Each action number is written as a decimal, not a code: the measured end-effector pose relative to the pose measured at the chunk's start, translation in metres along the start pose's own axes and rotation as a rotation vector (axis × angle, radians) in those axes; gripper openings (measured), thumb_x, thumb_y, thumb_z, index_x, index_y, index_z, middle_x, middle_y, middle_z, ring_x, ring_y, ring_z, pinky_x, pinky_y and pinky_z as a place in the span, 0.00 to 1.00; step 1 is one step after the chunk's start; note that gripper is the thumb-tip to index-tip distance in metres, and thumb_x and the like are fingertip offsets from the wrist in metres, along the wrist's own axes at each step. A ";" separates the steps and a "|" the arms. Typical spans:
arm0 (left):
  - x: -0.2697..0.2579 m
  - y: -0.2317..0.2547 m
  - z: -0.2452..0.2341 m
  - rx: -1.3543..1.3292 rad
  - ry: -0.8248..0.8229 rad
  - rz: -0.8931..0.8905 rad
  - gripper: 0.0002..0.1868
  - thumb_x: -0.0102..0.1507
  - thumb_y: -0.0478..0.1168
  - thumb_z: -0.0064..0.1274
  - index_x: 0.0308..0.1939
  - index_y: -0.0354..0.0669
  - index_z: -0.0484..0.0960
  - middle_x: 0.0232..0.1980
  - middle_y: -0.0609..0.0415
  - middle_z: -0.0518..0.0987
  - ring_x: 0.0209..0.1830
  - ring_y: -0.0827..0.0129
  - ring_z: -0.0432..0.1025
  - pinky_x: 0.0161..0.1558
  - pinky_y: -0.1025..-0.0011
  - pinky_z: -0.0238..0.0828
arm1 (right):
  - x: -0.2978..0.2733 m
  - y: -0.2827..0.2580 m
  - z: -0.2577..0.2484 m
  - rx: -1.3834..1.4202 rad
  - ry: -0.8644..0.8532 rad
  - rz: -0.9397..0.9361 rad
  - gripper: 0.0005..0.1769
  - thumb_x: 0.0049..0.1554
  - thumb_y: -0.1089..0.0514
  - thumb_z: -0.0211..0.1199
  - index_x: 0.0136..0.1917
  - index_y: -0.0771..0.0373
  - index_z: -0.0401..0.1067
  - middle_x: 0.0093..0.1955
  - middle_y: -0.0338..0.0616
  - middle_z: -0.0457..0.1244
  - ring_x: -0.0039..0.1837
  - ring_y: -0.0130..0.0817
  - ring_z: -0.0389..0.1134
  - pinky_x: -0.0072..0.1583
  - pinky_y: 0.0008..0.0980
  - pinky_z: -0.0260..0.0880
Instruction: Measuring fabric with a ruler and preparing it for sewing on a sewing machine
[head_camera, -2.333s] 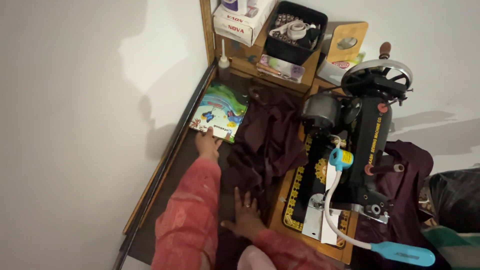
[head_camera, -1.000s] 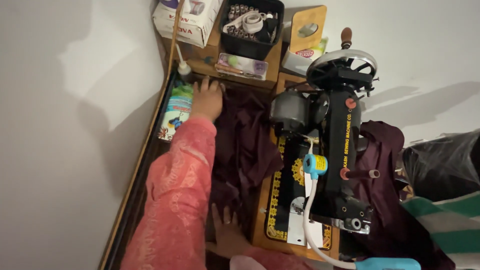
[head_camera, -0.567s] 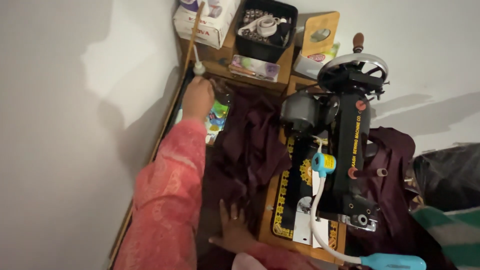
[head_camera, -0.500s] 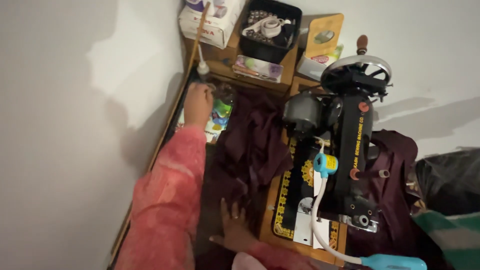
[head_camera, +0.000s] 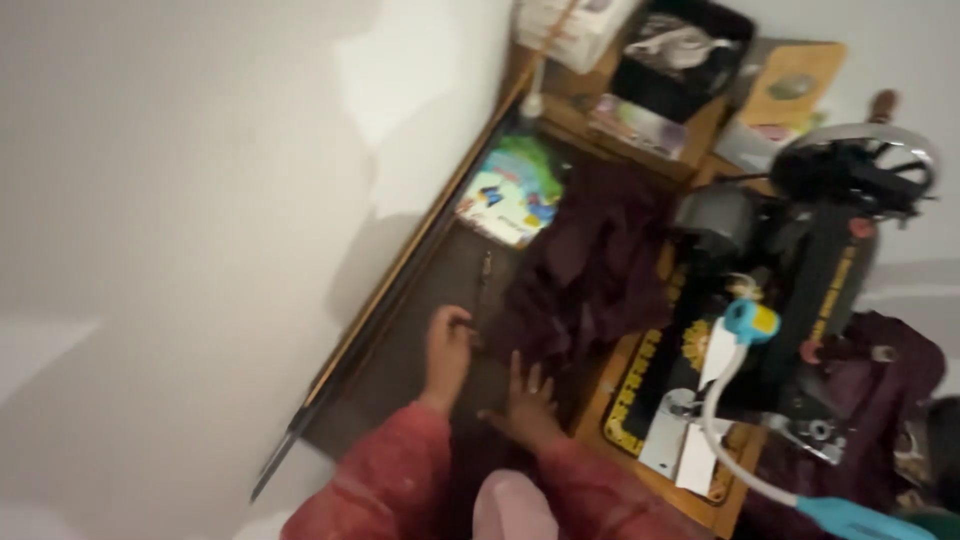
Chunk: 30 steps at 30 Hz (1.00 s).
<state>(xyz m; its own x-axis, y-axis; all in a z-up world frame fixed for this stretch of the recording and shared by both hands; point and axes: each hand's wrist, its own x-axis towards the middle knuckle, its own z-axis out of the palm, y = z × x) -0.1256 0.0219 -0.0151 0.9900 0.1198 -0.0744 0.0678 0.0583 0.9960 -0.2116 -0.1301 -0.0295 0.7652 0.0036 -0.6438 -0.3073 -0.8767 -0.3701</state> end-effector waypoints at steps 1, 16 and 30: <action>-0.012 -0.001 -0.007 0.003 0.027 0.000 0.09 0.65 0.26 0.44 0.45 0.41 0.75 0.43 0.51 0.75 0.37 0.67 0.76 0.39 0.70 0.76 | -0.002 0.000 0.000 -0.014 -0.013 -0.019 0.77 0.47 0.29 0.73 0.82 0.41 0.13 0.85 0.64 0.24 0.82 0.77 0.28 0.72 0.76 0.47; -0.115 0.056 -0.184 1.299 0.396 0.277 0.18 0.63 0.39 0.54 0.55 0.36 0.78 0.58 0.42 0.78 0.57 0.47 0.73 0.56 0.53 0.70 | -0.001 0.002 -0.001 -0.113 0.031 -0.018 0.77 0.46 0.21 0.67 0.83 0.42 0.12 0.85 0.65 0.21 0.82 0.78 0.25 0.73 0.74 0.44; -0.150 0.023 -0.241 1.548 0.433 -0.020 0.15 0.64 0.52 0.55 0.43 0.45 0.81 0.41 0.51 0.83 0.40 0.54 0.79 0.42 0.56 0.76 | 0.072 -0.109 0.007 0.404 0.323 -0.628 0.48 0.60 0.50 0.67 0.81 0.71 0.45 0.82 0.63 0.47 0.83 0.53 0.47 0.79 0.40 0.48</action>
<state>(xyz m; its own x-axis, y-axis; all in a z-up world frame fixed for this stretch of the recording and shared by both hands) -0.3021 0.2438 0.0073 0.8980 0.4047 0.1727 0.3996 -0.9144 0.0650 -0.1270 -0.0308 -0.0402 0.9692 0.2439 -0.0333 0.1005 -0.5158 -0.8508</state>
